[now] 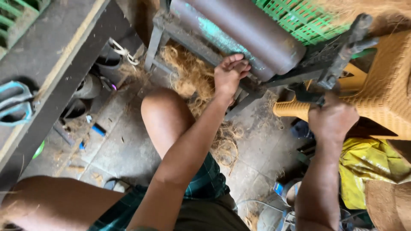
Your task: Trimming the edges of small, pre-cut fibrous shapes using scissors to refine their shape.
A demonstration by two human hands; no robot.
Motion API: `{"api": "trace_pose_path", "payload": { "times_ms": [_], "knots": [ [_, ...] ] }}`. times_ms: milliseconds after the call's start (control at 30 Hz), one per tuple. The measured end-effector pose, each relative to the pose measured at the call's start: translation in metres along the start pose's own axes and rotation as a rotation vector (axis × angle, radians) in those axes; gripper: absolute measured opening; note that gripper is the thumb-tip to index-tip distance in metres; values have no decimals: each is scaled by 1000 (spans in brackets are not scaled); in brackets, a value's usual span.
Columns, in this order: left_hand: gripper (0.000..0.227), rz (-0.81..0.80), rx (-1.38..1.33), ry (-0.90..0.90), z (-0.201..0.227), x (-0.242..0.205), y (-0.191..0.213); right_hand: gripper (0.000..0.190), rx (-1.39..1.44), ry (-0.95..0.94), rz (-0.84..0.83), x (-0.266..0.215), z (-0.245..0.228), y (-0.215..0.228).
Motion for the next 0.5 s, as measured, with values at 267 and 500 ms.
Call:
{"api": "trace_pose_path", "payload": {
  "times_ms": [267,500],
  "knots": [
    [40,-54,50,-142,-28,13,2,17,82,-154,-325,-90,-48,-55],
    [36,-90,26,-155,-79,51,17,18,104,-251,-735,-129,-88,-180]
  ]
}}
Point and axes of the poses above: each hand's wrist, its own x-axis towards the middle knuckle, its own y-axis out of the back of the hand, z = x × y, the point moved 6 cm from there along x, towards the middle knuckle, and after that the axes turned 4 degrees about -y, right-handed, at the moved point
